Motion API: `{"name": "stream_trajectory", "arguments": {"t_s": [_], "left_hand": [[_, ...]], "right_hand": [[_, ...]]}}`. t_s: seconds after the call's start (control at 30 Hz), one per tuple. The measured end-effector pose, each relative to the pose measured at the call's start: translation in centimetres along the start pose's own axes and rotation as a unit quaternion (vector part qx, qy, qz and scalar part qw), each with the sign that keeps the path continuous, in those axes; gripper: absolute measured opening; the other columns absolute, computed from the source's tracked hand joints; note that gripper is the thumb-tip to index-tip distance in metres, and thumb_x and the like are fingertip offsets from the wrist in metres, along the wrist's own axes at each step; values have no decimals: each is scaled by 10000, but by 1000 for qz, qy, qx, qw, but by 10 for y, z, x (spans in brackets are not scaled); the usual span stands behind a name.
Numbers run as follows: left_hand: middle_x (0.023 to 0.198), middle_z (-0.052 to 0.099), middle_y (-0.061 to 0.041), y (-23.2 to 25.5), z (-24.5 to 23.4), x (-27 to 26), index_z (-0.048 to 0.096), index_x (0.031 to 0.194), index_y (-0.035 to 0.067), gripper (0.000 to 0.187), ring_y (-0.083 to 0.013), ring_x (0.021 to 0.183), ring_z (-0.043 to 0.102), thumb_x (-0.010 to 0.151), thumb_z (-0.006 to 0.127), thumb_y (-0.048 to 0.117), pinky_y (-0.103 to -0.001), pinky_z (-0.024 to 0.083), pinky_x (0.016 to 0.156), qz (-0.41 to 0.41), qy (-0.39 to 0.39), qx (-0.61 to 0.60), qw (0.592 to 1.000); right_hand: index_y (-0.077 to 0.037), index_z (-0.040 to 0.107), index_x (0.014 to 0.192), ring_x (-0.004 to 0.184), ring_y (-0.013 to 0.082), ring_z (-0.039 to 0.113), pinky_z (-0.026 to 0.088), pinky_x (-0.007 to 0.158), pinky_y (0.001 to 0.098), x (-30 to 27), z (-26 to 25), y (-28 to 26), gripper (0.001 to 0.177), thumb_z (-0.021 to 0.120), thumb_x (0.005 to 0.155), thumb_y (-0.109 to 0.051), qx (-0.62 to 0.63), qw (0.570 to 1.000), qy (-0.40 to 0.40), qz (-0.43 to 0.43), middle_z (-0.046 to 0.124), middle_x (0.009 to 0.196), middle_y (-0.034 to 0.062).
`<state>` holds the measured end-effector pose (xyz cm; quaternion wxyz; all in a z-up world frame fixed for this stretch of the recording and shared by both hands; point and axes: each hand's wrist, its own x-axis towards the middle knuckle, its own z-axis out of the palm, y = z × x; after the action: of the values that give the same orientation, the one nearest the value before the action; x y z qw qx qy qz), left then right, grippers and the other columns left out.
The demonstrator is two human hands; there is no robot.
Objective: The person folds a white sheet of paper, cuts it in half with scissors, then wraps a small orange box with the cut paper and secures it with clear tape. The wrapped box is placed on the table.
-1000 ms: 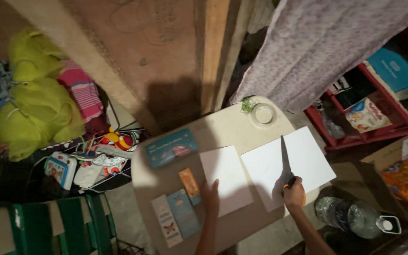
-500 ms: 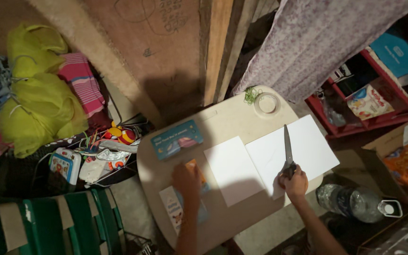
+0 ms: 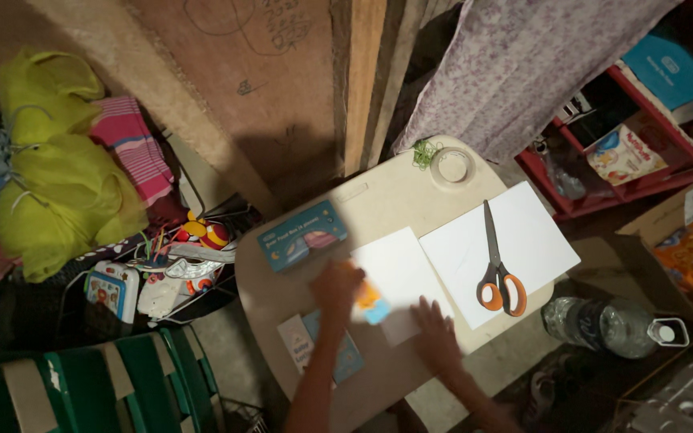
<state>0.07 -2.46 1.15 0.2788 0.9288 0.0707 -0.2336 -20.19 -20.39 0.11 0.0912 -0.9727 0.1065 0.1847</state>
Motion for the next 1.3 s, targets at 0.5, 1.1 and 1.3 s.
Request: {"name": "stream_trajectory", "arguments": {"t_s": [0.5, 1.1, 1.3], "left_hand": [[1048, 726, -97, 83, 80, 3, 729, 1109, 154, 579, -275, 1022, 685, 641, 827, 480, -485, 450, 1014, 98, -59, 176, 978], [1237, 636, -192, 79, 63, -31, 504, 1373, 81, 971, -376, 1184, 585, 718, 789, 739, -593, 354, 1067, 48, 11, 69, 996], [1213, 678, -171, 24, 46, -95, 568, 1329, 86, 672, -373, 1119, 632, 773, 786, 393, -506, 479, 916, 171, 158, -28, 972]], "right_hand": [[-52, 362, 1478, 1569, 372, 74, 264, 1172, 610, -30, 50, -12, 662, 601, 916, -310, 48, 998, -20, 18, 98, 1699, 132], [-56, 529, 1440, 1371, 387, 478, 390, 1151, 457, 33, -21, 64, 490, 608, 961, -125, 266, 936, 228, 45, 524, 1475, 212], [9, 470, 1449, 1347, 428, 436, 404, 1105, 459, 214, -85, 140, 690, 651, 787, -51, 148, 944, 288, -55, 440, 1515, 246]]}}
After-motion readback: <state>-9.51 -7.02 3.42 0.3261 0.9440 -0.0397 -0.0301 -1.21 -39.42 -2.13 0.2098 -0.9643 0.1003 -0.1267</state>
